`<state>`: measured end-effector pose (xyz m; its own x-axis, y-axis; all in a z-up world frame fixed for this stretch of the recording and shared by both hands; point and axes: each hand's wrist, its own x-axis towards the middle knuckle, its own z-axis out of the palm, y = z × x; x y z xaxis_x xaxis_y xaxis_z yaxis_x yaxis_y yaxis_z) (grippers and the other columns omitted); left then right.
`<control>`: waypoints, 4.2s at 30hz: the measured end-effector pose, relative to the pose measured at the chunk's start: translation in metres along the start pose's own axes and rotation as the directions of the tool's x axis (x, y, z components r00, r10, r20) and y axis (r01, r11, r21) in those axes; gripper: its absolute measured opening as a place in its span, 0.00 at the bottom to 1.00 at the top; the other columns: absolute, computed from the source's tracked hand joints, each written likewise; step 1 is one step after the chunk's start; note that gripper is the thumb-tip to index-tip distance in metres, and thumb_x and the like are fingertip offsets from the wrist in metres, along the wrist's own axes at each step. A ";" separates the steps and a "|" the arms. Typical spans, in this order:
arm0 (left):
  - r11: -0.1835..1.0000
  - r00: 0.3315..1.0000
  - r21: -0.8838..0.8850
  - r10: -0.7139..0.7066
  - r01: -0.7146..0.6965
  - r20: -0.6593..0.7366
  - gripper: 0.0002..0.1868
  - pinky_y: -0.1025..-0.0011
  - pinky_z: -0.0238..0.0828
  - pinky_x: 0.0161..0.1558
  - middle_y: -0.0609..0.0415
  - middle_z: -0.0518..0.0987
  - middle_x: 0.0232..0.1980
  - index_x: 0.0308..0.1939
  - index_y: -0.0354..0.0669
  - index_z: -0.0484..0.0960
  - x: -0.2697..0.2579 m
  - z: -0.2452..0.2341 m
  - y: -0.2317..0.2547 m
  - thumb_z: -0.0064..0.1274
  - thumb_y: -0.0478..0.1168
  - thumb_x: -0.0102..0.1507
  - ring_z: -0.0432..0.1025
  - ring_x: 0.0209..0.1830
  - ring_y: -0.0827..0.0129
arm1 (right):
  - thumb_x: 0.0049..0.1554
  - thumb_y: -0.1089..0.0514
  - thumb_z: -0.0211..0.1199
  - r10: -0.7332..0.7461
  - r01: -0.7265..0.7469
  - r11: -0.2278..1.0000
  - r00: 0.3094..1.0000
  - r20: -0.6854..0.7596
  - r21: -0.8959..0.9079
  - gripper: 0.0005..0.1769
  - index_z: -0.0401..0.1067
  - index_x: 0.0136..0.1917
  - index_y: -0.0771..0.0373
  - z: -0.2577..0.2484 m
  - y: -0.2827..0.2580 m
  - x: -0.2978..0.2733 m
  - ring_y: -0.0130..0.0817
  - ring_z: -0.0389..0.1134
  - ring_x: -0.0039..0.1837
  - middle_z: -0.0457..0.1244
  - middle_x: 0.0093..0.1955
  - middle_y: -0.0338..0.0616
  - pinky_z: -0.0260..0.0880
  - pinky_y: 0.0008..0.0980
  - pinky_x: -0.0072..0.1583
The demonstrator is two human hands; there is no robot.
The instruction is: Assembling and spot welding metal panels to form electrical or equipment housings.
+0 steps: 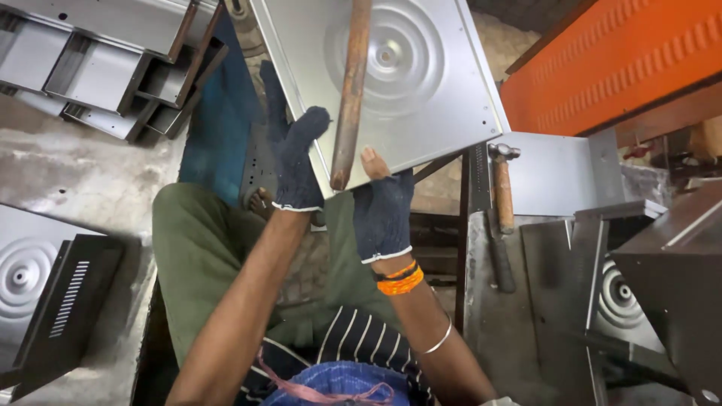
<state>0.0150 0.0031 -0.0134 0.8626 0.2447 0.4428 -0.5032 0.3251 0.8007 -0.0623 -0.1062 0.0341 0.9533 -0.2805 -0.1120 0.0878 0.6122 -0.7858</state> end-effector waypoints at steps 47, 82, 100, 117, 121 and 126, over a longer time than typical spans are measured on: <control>0.669 0.959 0.696 0.259 -0.261 0.110 0.25 0.60 0.65 0.75 0.43 0.70 0.77 0.74 0.32 0.72 0.034 -0.335 -0.121 0.44 0.46 0.78 0.64 0.77 0.56 | 0.57 0.63 0.63 -0.033 0.043 0.982 0.998 0.060 -0.185 0.17 0.71 0.57 0.77 -0.089 -0.048 -0.014 0.38 0.72 0.48 0.68 0.48 0.49 0.74 0.35 0.51; 0.927 0.924 -0.192 -0.352 0.322 -0.150 0.27 0.66 0.71 0.63 0.44 0.81 0.60 0.66 0.26 0.77 -0.029 0.004 0.052 0.58 0.33 0.62 0.75 0.59 0.62 | 0.56 0.57 0.64 -0.043 0.018 0.930 0.997 -0.060 -0.367 0.13 0.75 0.50 0.68 -0.266 -0.180 0.099 0.39 0.72 0.47 0.69 0.48 0.50 0.74 0.37 0.55; 0.942 0.942 0.335 -0.083 -0.033 0.325 0.69 0.60 0.67 0.76 0.44 0.62 0.81 0.84 0.41 0.44 -0.052 0.021 0.081 0.79 0.43 0.51 0.65 0.77 0.59 | 0.57 0.55 0.62 0.068 -0.027 0.982 0.973 0.219 -0.185 0.35 0.64 0.74 0.74 -0.237 -0.210 0.108 0.46 0.70 0.64 0.65 0.67 0.59 0.71 0.40 0.70; 0.896 0.964 0.444 -0.128 0.012 0.233 0.63 0.62 0.75 0.44 0.34 0.76 0.56 0.79 0.38 0.55 -0.030 -0.007 0.109 0.72 0.34 0.43 0.72 0.47 0.55 | 0.59 0.57 0.63 0.044 -0.019 0.989 0.984 0.173 -0.146 0.22 0.69 0.63 0.71 -0.205 -0.204 0.114 0.42 0.71 0.56 0.68 0.57 0.52 0.73 0.38 0.64; 0.875 0.897 0.422 -0.364 0.238 0.249 0.32 0.67 0.79 0.38 0.47 0.85 0.40 0.61 0.36 0.75 -0.032 -0.028 0.113 0.68 0.33 0.53 0.79 0.34 0.67 | 0.57 0.56 0.63 0.057 -0.044 0.993 0.991 0.120 -0.107 0.22 0.71 0.61 0.71 -0.155 -0.177 0.087 0.42 0.72 0.55 0.69 0.55 0.52 0.75 0.39 0.61; 0.882 0.920 0.451 -0.281 0.136 0.274 0.25 0.67 0.79 0.43 0.48 0.85 0.43 0.55 0.32 0.80 -0.022 -0.030 0.124 0.67 0.33 0.54 0.79 0.39 0.67 | 0.53 0.58 0.63 0.008 0.025 0.973 0.990 0.144 -0.229 0.24 0.71 0.62 0.70 -0.160 -0.166 0.102 0.42 0.72 0.54 0.68 0.55 0.51 0.75 0.39 0.60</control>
<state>-0.0683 0.0657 0.0636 0.9491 -0.1162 0.2926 -0.3036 -0.0916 0.9484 -0.0257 -0.3548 0.0559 0.9856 -0.1663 -0.0297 0.0434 0.4194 -0.9068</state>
